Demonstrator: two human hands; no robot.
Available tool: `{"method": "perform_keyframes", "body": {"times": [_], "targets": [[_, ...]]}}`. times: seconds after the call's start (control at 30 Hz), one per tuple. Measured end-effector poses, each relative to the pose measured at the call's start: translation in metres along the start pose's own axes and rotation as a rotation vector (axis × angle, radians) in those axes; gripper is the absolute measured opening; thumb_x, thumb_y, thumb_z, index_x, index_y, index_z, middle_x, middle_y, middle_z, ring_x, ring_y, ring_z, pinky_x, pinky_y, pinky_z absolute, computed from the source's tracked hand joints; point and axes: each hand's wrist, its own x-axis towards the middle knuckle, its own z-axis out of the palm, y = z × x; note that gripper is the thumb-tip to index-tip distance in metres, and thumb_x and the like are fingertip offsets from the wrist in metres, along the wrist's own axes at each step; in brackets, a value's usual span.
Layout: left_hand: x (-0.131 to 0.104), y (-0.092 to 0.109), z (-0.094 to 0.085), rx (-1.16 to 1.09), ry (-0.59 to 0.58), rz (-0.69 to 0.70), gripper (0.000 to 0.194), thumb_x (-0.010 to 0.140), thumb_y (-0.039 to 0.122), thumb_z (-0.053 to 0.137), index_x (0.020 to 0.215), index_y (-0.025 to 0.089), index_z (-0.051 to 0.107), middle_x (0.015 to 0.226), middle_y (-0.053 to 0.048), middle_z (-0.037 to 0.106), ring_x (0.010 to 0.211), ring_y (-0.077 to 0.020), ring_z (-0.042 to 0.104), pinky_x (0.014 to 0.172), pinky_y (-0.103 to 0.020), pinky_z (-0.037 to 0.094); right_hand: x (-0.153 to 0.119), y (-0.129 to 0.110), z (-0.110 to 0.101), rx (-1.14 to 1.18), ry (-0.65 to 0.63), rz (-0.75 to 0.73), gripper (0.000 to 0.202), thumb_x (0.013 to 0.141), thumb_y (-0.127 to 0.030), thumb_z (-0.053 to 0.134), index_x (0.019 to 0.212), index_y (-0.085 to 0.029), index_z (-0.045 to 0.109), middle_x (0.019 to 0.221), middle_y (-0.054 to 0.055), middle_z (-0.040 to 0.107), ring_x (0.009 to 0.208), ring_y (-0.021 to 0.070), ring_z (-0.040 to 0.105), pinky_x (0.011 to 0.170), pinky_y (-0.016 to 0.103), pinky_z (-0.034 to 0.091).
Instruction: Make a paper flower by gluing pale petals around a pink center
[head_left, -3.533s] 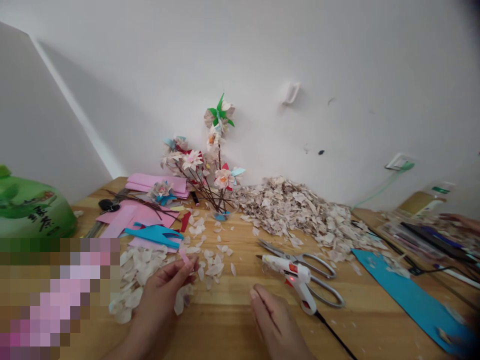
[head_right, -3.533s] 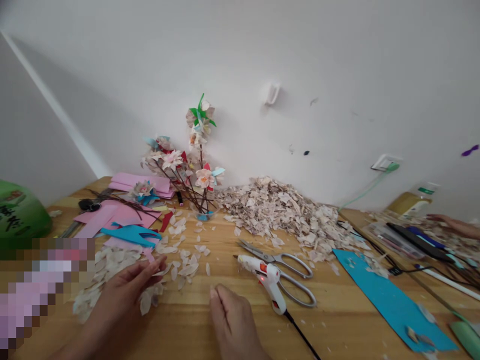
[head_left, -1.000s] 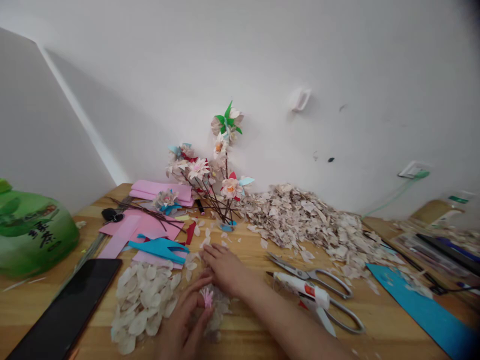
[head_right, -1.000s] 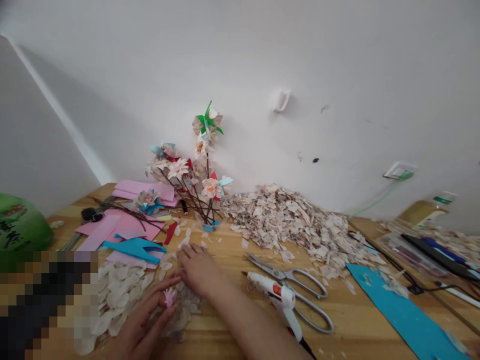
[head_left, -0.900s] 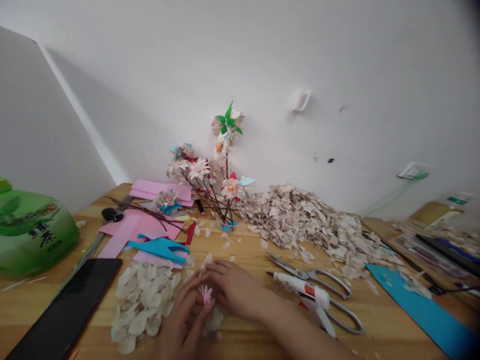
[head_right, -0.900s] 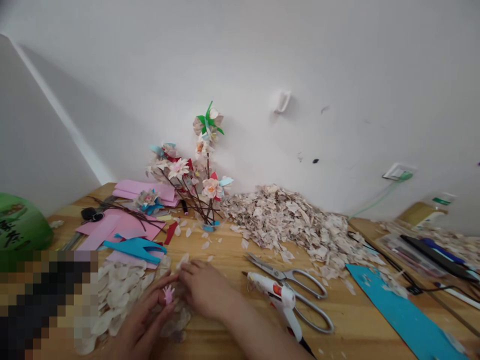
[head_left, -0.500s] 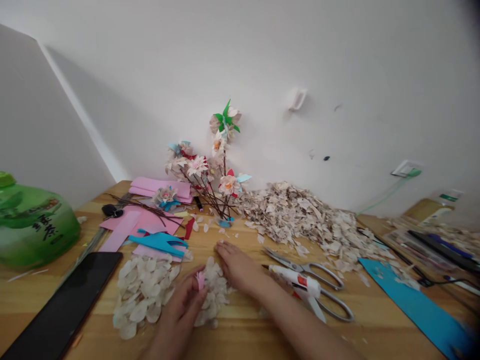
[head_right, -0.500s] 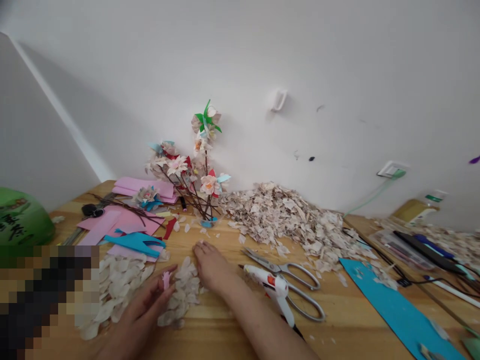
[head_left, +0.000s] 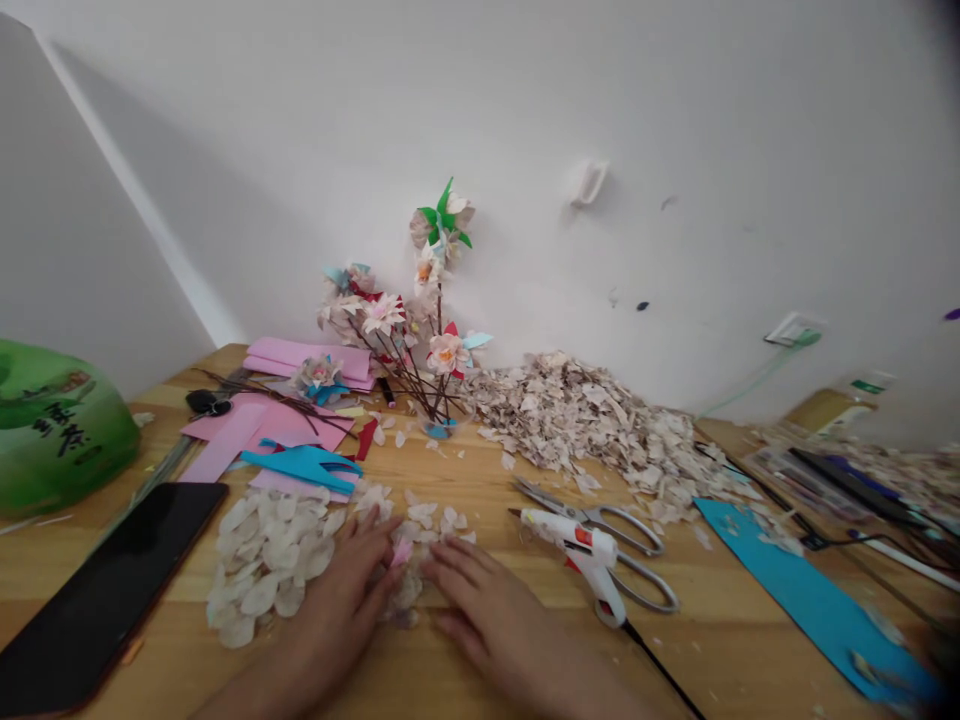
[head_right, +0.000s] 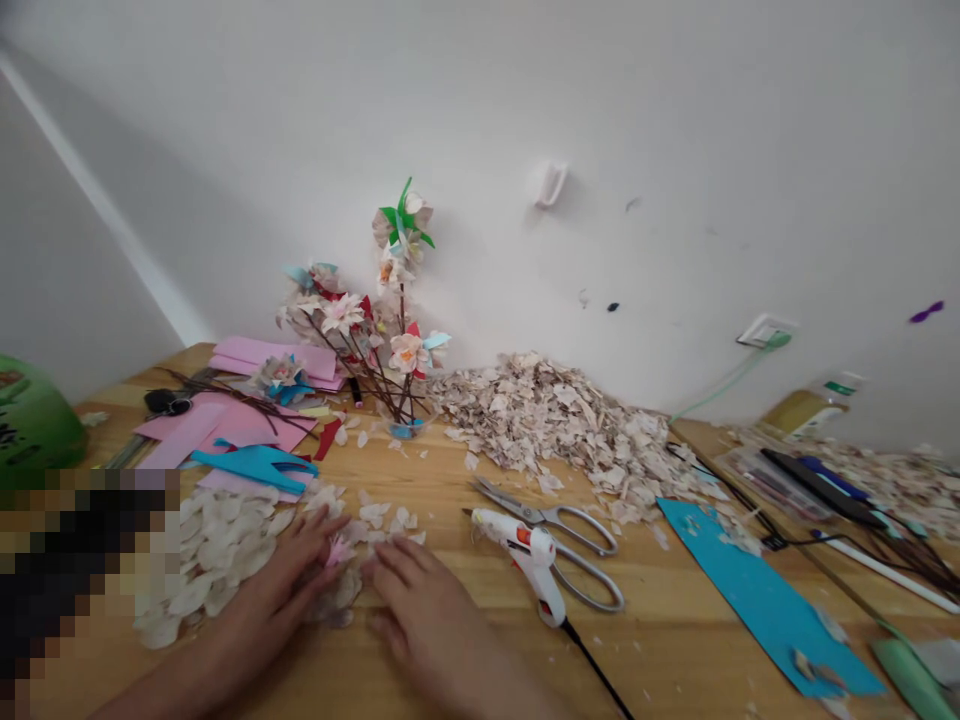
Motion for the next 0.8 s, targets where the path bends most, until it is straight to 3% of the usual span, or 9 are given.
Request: {"method": "perform_keyframes", "body": {"times": [0.07,0.17,0.27,0.4,0.53,0.67,0.8], "targets": [[0.002,0.003,-0.004,-0.076,0.039,-0.056,0.018,0.084,0.032,0.044,0.087,0.021,0.058,0.135,-0.013,0.050,0.134,-0.0284,0.026,0.106,-0.052,0.022,-0.005,-0.003,0.005,-0.031,-0.036,-0.054,0.036,0.089,-0.027,0.048,0.124,-0.019,0.051,0.136,0.005,0.047,0.127,0.0226,0.037,0.108,0.037,0.026],[0.002,0.012,-0.008,-0.200,0.070,-0.092,0.019,0.084,0.035,0.044,0.074,0.023,0.055,0.127,-0.011,0.058,0.128,-0.0274,0.038,0.104,-0.047,0.029,-0.012,-0.006,0.006,-0.072,-0.015,-0.054,0.029,0.090,-0.023,0.046,0.117,-0.022,0.057,0.131,0.002,0.052,0.121,0.0208,0.045,0.106,0.036,0.030],[-0.001,0.018,-0.005,-0.232,0.001,-0.096,0.016,0.081,0.036,0.050,0.074,0.026,0.059,0.103,-0.006,0.071,0.112,-0.0270,0.054,0.103,-0.046,0.031,-0.014,-0.004,0.005,-0.079,0.014,-0.079,0.027,0.089,-0.023,0.048,0.114,-0.023,0.059,0.129,0.001,0.055,0.119,0.0208,0.047,0.105,0.035,0.032],[-0.005,0.020,0.000,-0.245,-0.051,-0.117,0.013,0.076,0.037,0.057,0.073,0.029,0.066,0.081,0.000,0.074,0.100,-0.0266,0.061,0.105,-0.046,0.026,-0.015,0.004,0.007,-0.054,0.112,-0.063,0.024,0.088,-0.022,0.051,0.109,-0.025,0.062,0.120,0.001,0.061,0.115,0.0201,0.049,0.103,0.036,0.034],[-0.004,0.017,0.001,-0.285,0.078,-0.177,0.016,0.073,0.041,0.060,0.068,0.027,0.065,0.097,-0.004,0.073,0.115,-0.0310,0.051,0.105,-0.049,0.024,-0.017,0.008,0.005,-0.032,0.156,0.011,0.020,0.085,-0.017,0.053,0.100,-0.023,0.065,0.122,0.004,0.059,0.115,0.0210,0.049,0.101,0.038,0.036],[0.000,0.015,-0.002,-0.293,0.150,-0.169,0.017,0.073,0.041,0.059,0.065,0.026,0.060,0.107,-0.006,0.071,0.123,-0.0317,0.043,0.107,-0.051,0.015,-0.016,0.005,0.006,0.056,0.209,0.044,0.030,0.082,-0.011,0.054,0.109,-0.020,0.060,0.118,0.005,0.061,0.111,0.0201,0.051,0.098,0.035,0.039],[0.002,0.018,-0.005,-0.341,0.182,-0.149,0.019,0.075,0.039,0.056,0.064,0.025,0.056,0.104,-0.008,0.071,0.117,-0.0302,0.048,0.104,-0.047,0.024,-0.010,0.003,0.009,0.101,0.229,0.055,0.030,0.082,-0.007,0.050,0.110,-0.017,0.058,0.107,0.008,0.064,0.100,0.0197,0.056,0.089,0.032,0.045]]}}
